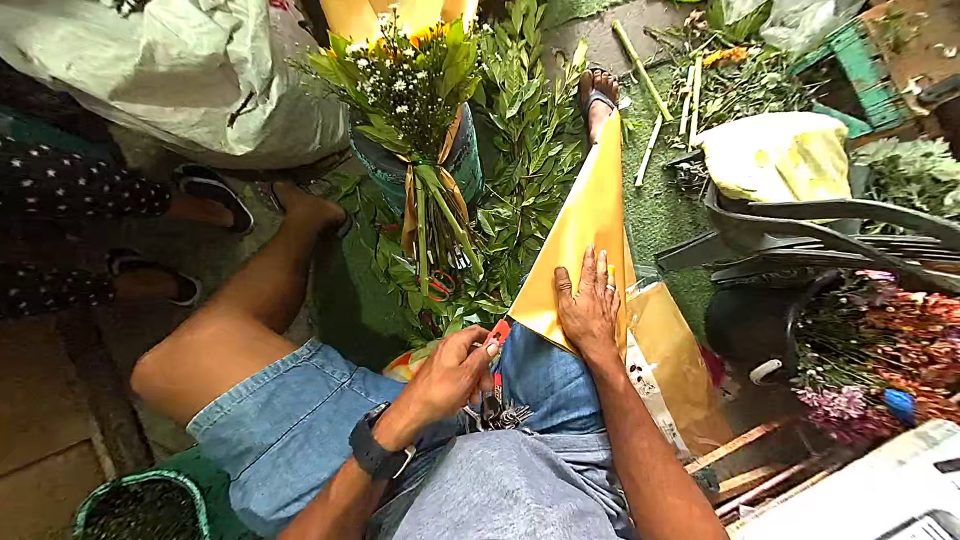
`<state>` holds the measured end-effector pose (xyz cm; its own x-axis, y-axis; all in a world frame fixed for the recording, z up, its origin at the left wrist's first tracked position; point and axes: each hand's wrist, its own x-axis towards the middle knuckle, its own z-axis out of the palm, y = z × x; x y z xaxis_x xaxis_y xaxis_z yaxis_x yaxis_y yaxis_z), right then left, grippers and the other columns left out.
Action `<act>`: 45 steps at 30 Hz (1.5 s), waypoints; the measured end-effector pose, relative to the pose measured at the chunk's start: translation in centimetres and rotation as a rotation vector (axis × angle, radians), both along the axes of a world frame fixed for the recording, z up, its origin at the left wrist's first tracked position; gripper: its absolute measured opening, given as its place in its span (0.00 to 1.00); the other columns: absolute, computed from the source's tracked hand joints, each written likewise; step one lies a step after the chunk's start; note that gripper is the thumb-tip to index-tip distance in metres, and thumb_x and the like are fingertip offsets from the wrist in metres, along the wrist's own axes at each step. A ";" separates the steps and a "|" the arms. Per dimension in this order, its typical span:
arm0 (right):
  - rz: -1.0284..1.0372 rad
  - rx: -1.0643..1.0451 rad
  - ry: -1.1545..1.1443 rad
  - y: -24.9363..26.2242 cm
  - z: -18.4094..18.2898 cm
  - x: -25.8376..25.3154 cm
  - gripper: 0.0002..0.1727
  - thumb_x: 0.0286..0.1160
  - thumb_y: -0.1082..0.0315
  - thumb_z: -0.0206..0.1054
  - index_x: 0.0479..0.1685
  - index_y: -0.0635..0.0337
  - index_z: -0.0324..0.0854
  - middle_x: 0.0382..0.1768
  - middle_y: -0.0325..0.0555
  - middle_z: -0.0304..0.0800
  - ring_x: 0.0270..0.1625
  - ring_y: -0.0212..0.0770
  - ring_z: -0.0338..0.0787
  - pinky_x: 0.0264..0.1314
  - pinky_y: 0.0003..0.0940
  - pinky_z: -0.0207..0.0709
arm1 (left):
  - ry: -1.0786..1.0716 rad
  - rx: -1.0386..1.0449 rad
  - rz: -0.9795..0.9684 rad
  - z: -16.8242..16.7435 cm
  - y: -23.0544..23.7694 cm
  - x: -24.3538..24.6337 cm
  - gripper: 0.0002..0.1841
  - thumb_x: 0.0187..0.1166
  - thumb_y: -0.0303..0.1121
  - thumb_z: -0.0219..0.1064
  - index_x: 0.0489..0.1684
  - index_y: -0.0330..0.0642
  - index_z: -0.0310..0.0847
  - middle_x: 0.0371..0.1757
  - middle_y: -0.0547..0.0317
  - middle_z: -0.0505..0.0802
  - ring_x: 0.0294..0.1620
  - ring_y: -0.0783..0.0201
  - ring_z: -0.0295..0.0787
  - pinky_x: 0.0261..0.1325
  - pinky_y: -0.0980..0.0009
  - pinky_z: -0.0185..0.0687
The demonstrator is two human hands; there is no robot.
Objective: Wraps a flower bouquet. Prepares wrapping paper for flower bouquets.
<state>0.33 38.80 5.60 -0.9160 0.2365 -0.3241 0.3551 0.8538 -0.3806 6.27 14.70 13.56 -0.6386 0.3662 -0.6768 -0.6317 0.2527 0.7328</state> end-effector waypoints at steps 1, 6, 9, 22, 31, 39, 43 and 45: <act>-0.004 0.001 0.001 0.0 -0.1 0.0 0.47 0.83 0.27 0.37 0.99 0.41 0.40 0.97 0.47 0.40 0.96 0.55 0.46 0.93 0.67 0.35 | 0.005 -0.002 -0.003 0.0 -0.2 -0.1 0.17 0.92 0.41 0.53 0.61 0.39 0.79 0.27 0.57 0.89 0.19 0.64 0.86 0.23 0.69 0.86; -0.002 0.008 -0.004 -0.2 -0.2 -0.2 0.48 0.82 0.26 0.36 0.99 0.41 0.40 0.97 0.47 0.39 0.97 0.56 0.43 0.93 0.68 0.34 | 0.046 -0.035 -0.008 0.3 -0.2 -0.4 0.16 0.91 0.41 0.53 0.59 0.39 0.80 0.25 0.59 0.89 0.18 0.64 0.86 0.21 0.70 0.85; -0.004 0.019 0.004 -0.2 -0.2 -0.1 0.48 0.82 0.26 0.36 0.99 0.41 0.39 0.97 0.47 0.39 0.97 0.55 0.43 0.93 0.67 0.33 | 0.036 -0.061 -0.024 0.9 -0.5 -0.6 0.16 0.91 0.41 0.53 0.58 0.40 0.81 0.25 0.60 0.89 0.18 0.64 0.86 0.21 0.70 0.85; 0.001 0.035 0.011 -0.5 -0.3 -0.1 0.49 0.82 0.25 0.37 0.99 0.41 0.39 0.97 0.46 0.39 0.97 0.55 0.43 0.93 0.67 0.34 | 0.039 -0.098 -0.006 0.3 0.3 -2.6 0.15 0.91 0.41 0.54 0.56 0.39 0.81 0.26 0.59 0.90 0.18 0.65 0.86 0.21 0.70 0.86; 0.012 0.031 0.017 -0.4 -0.2 0.0 0.48 0.83 0.26 0.36 0.99 0.42 0.40 0.97 0.46 0.40 0.97 0.55 0.43 0.93 0.68 0.33 | 0.047 -0.097 -0.015 -0.7 1.1 -4.8 0.16 0.91 0.41 0.55 0.58 0.38 0.82 0.27 0.57 0.91 0.18 0.65 0.87 0.22 0.70 0.86; 0.016 0.045 0.008 -0.6 -0.1 0.0 0.47 0.83 0.26 0.36 0.99 0.41 0.39 0.97 0.47 0.38 0.97 0.54 0.43 0.94 0.67 0.32 | 0.103 -0.144 -0.021 -1.6 2.1 -5.4 0.16 0.91 0.42 0.54 0.57 0.40 0.82 0.28 0.58 0.91 0.21 0.65 0.88 0.25 0.70 0.87; 0.030 0.060 -0.003 -0.6 -0.2 -0.1 0.48 0.83 0.26 0.36 0.99 0.42 0.40 0.97 0.47 0.38 0.97 0.55 0.42 0.93 0.67 0.32 | 0.124 -0.127 0.016 -2.0 2.0 -5.3 0.15 0.90 0.41 0.55 0.55 0.39 0.83 0.27 0.58 0.90 0.19 0.64 0.86 0.22 0.70 0.85; 0.030 0.066 -0.003 -0.8 -0.2 -0.2 0.48 0.82 0.25 0.35 0.99 0.41 0.40 0.97 0.47 0.38 0.97 0.55 0.42 0.93 0.68 0.33 | 0.128 -0.148 0.013 -2.3 2.5 -5.8 0.15 0.91 0.41 0.54 0.55 0.40 0.83 0.28 0.58 0.90 0.20 0.65 0.87 0.24 0.69 0.86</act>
<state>0.15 38.04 5.37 -0.9220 0.2302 -0.3113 0.3303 0.8873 -0.3219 0.48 17.17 11.29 -0.7269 0.2597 -0.6358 -0.5399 0.3560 0.7627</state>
